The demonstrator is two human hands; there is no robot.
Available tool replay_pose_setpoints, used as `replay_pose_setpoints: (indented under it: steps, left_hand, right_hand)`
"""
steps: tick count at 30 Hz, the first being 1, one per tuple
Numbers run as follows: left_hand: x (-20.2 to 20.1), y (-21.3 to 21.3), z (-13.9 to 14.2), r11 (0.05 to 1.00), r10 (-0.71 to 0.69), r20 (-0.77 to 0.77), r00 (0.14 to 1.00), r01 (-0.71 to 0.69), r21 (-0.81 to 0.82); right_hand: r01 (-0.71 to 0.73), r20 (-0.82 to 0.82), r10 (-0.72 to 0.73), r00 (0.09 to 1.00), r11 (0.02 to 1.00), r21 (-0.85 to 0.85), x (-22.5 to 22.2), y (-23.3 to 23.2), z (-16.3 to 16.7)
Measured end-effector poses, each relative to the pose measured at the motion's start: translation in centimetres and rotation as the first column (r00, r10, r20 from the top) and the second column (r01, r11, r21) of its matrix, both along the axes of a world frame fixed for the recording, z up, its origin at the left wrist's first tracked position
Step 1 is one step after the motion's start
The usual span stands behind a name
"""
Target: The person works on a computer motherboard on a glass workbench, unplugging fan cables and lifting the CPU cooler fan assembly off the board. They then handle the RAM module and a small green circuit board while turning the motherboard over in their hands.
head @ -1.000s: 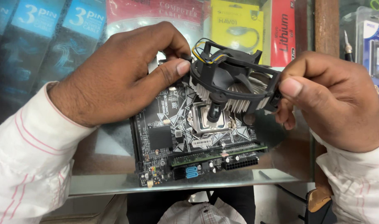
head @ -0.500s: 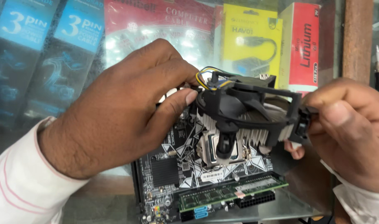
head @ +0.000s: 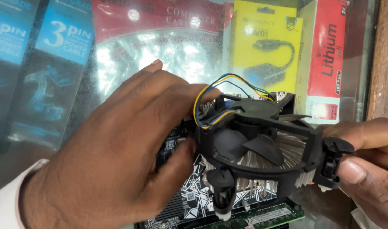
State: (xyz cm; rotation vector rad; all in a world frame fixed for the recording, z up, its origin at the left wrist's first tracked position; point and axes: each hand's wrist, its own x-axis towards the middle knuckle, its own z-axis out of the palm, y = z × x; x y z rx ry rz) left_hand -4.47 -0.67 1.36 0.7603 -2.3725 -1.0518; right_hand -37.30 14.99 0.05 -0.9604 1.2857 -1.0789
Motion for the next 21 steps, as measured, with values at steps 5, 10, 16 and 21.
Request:
replay_pose_setpoints:
  steps: [5, 10, 16, 21]
  left_hand:
    - [0.1, -0.4, -0.1, 0.998, -0.029, 0.046, 0.999, 0.032, -0.063]
    - [0.0, -0.2, -0.8, 0.999, -0.009, 0.054, 0.999, 0.012, -0.04]
    - [0.0, -0.3, -1.5, 0.998, -0.029, 0.177, 0.984, 0.039, -0.053]
    - [0.0, -0.4, -1.6, 0.997, -0.024, 0.186, 0.982, 0.038, -0.068]
  right_hand:
    - [-0.032, -0.249, 0.056, 0.967, 0.994, 0.1, -1.0, -0.1, 0.2]
    - [-0.298, -0.333, 0.27, 0.904, 0.954, -0.037, -2.4, -1.8, -1.4]
    - [-0.462, -0.344, 0.428, 0.836, 0.887, -0.018, -3.8, -2.2, -2.1]
    - [-0.479, -0.35, 0.446, 0.824, 0.878, -0.008, -4.1, -1.8, -2.7]
